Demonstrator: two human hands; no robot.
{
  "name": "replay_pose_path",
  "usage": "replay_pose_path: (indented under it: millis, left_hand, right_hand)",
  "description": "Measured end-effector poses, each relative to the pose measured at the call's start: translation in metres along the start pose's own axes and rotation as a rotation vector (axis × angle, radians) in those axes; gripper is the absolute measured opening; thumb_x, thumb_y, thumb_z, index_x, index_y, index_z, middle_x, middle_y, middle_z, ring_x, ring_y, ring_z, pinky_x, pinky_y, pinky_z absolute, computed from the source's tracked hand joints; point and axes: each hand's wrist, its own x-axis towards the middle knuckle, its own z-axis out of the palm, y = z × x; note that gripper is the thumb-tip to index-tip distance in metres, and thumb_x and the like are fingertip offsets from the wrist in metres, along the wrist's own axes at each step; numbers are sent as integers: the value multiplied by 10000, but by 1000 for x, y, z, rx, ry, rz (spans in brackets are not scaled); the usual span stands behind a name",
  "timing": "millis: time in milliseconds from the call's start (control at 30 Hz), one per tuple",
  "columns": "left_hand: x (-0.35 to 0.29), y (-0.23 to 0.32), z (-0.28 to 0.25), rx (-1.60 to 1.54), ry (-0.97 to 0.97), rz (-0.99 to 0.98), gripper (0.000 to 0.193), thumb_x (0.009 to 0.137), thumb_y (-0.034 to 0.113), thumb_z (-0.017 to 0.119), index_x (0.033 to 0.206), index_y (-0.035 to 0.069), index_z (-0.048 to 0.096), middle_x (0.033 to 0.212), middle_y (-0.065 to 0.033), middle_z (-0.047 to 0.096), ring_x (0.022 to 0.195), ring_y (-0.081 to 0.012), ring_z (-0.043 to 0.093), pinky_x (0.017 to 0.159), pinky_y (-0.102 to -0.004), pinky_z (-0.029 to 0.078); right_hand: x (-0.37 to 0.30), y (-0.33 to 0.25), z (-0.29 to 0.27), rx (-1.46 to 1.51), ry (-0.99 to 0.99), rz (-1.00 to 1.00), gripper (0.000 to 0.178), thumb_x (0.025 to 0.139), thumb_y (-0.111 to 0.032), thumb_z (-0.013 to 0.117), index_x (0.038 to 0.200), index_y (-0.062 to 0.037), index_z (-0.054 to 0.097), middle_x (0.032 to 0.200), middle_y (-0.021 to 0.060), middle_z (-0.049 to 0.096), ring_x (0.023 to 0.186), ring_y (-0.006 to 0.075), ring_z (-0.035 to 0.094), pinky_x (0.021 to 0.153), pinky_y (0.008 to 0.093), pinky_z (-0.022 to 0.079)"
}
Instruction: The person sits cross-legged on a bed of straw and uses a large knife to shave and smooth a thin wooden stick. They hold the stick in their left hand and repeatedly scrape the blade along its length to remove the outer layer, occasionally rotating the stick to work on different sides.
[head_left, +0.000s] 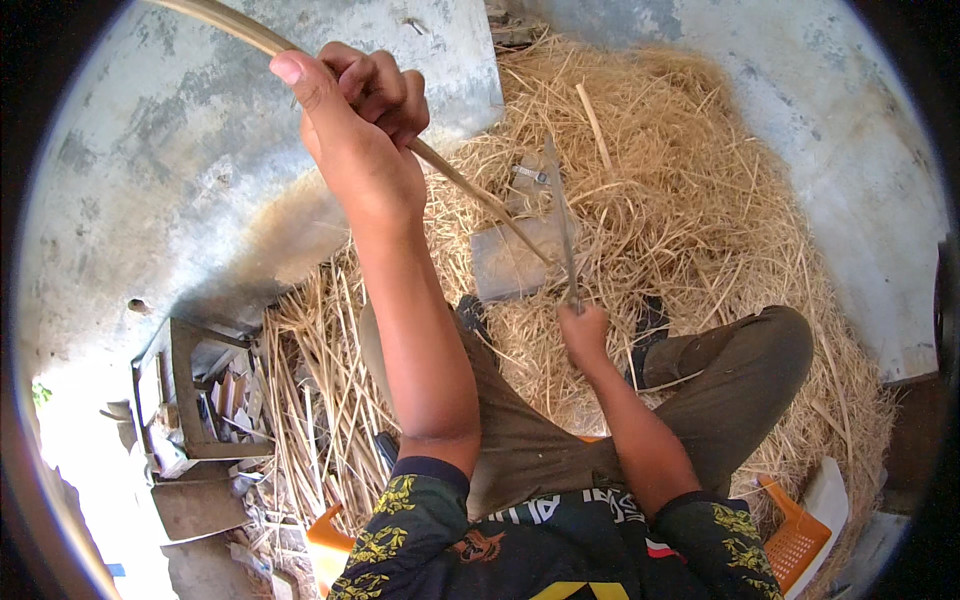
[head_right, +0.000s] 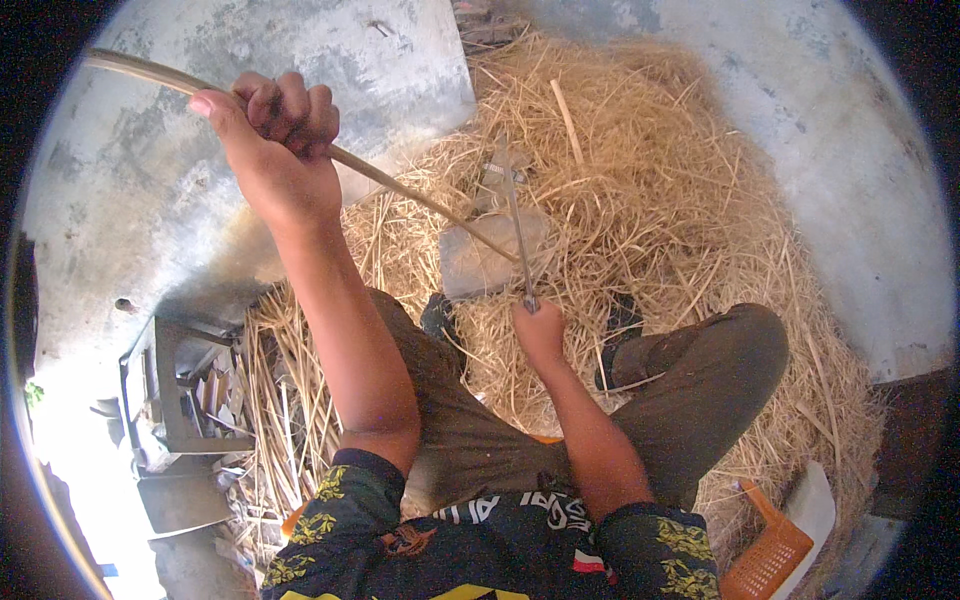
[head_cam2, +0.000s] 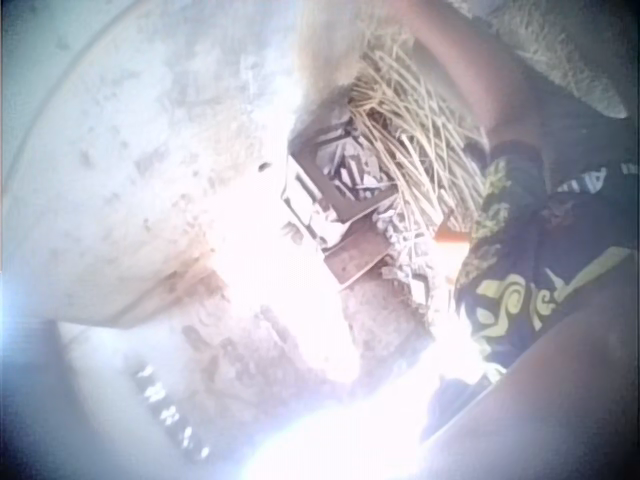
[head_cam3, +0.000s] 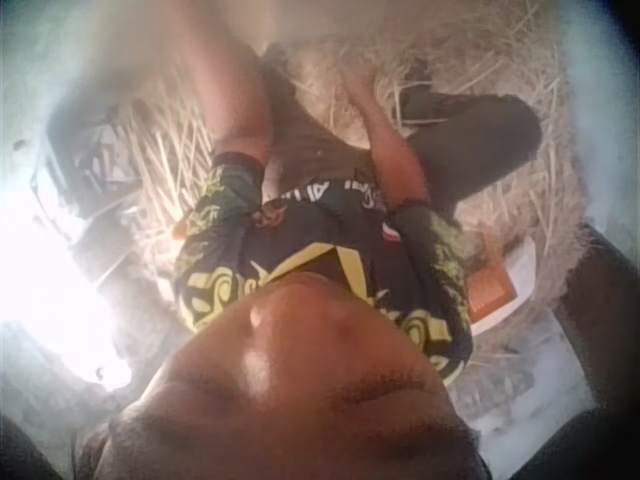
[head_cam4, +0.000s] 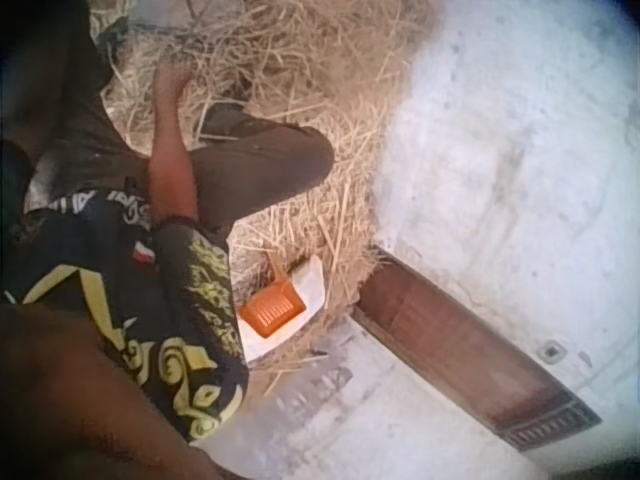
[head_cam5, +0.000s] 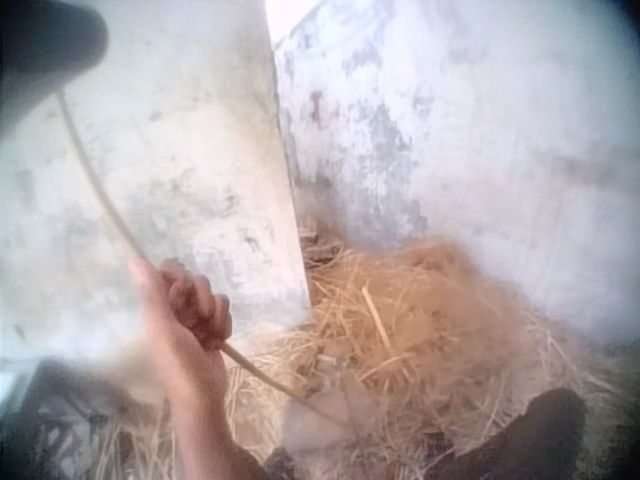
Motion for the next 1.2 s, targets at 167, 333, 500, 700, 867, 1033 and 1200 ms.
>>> replay_pose_path:
  millis: [167,333,500,700,867,1033,1200]
  left_hand:
    - [-4,4,5,-157,-79,-40,639,912,741,418,680,158,296,573,52,185,513,-98,130,467,-283,129]
    - [-15,2,33,-139,-23,-103,646,888,757,438,667,164,311,550,66,165,498,-91,98,453,-284,116]
    - [-21,5,39,-76,-5,13,691,818,781,537,660,153,296,564,54,182,476,-88,147,430,-277,139]
    - [-30,5,56,-36,123,21,706,810,788,541,661,146,288,558,50,206,470,-89,158,432,-274,148]
    - [-26,7,38,10,122,49,703,813,792,533,662,147,295,552,50,205,466,-91,157,428,-280,146]
    - [-19,3,29,-6,158,47,688,824,788,517,693,141,325,548,42,201,463,-93,154,425,-286,129]
    - [-22,-3,34,69,167,121,671,846,776,496,694,145,326,559,43,187,463,-98,132,429,-283,115]
  right_hand:
    - [-1,-70,-24,226,-99,-14,370,778,-283,695,646,54,619,549,135,581,529,205,556,556,424,447]
    - [-20,-58,-23,-115,-123,3,336,796,-241,651,634,51,610,536,154,585,482,245,557,536,418,440]
    - [-36,-121,-47,-85,-195,-148,354,787,-262,654,673,72,623,608,224,620,572,329,637,587,439,476]
    - [2,-17,-1,-126,-170,68,339,783,-272,665,709,58,641,632,196,639,594,305,649,599,420,494]
    - [-11,-54,2,14,-244,152,332,780,-285,667,733,44,658,653,196,660,584,346,629,613,410,501]
    - [-13,-68,4,-9,-215,-133,355,777,-280,662,746,74,650,669,222,660,641,363,664,640,441,507]
    - [10,18,20,-230,-142,85,314,784,-237,653,637,34,592,549,133,568,515,222,552,534,402,436]
